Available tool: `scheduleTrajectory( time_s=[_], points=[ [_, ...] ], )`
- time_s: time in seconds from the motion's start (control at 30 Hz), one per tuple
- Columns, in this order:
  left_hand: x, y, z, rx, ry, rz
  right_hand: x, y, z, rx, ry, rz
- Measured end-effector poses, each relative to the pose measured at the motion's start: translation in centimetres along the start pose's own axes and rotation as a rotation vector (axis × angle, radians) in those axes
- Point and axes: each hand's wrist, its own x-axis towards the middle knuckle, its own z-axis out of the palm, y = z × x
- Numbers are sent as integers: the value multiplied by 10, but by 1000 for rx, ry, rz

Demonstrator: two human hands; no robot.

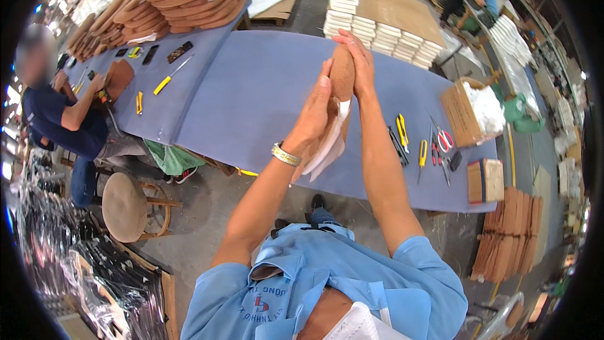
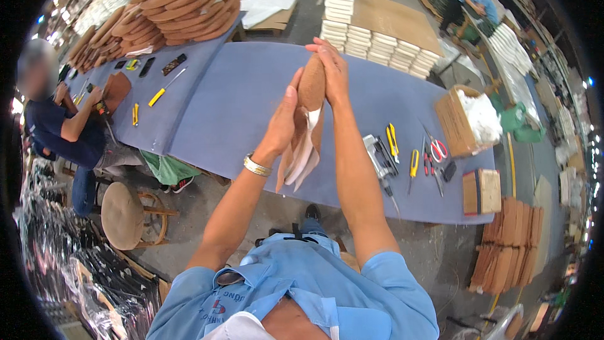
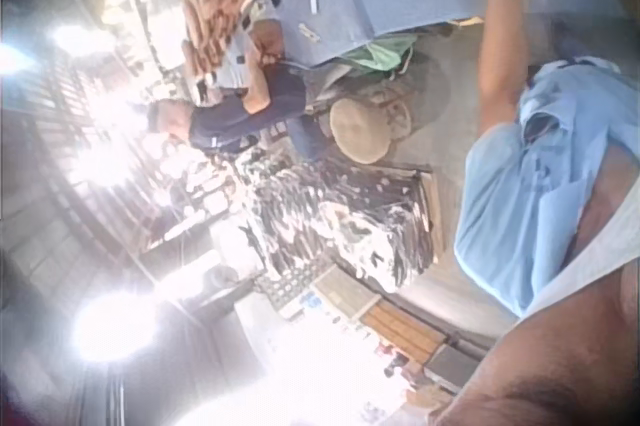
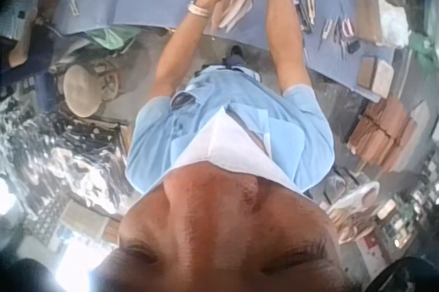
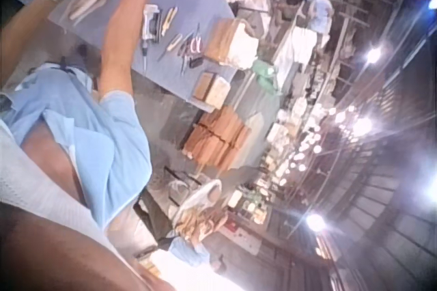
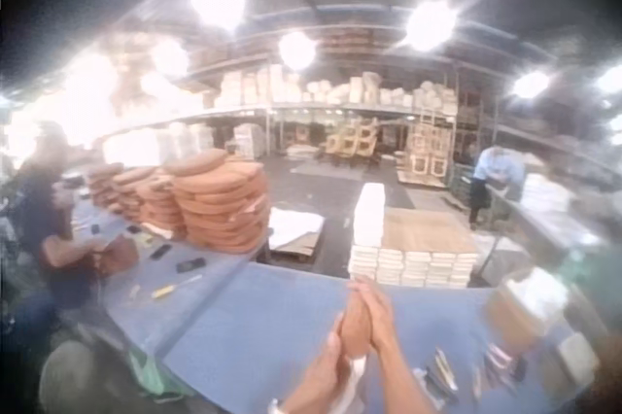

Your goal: The person assembles cushion covers by folding fabric over foam inserts, trimming excess with a utility knife, and securing edges with a staple gun. They repeatedly handle multiple cushion units, flip them, and stack finished pieces on a nearby pile.

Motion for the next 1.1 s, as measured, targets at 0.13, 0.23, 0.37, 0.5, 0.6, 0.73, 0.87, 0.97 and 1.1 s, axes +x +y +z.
scheduleTrajectory(
  time_s=[0.13, 0.23, 0.37, 0.5, 0.6, 0.73, 0.87, 0.97, 1.1],
  points=[
    [18, -18, 7, 61, 76, 75, 25, 21, -2, -74, -78, 23],
    [25, -12, 2, 254, 116, 118, 37, 54, -12, -365, -211, -171],
    [36, 10, 13, 386, 235, 164, 30, 33, 4, -120, -159, 14],
    [40, 10, 14, 581, 477, 288, 44, 34, 22, -118, -284, -74],
    [49, 5, 7, 688, 547, 212, 51, 31, 41, -63, -343, -20],
    [65, 5, -6, 764, 532, 207, 67, 49, 45, -9, -369, -62],
    [54, 3, -16, 781, 492, 211, 63, 54, 45, 9, -386, -52],
    [27, -11, -13, 743, 474, 199, 65, 59, 37, -12, -347, -78],
    [-34, -48, 9, 744, 509, 113, 64, 61, 31, 53, -277, -46]
  ],
)
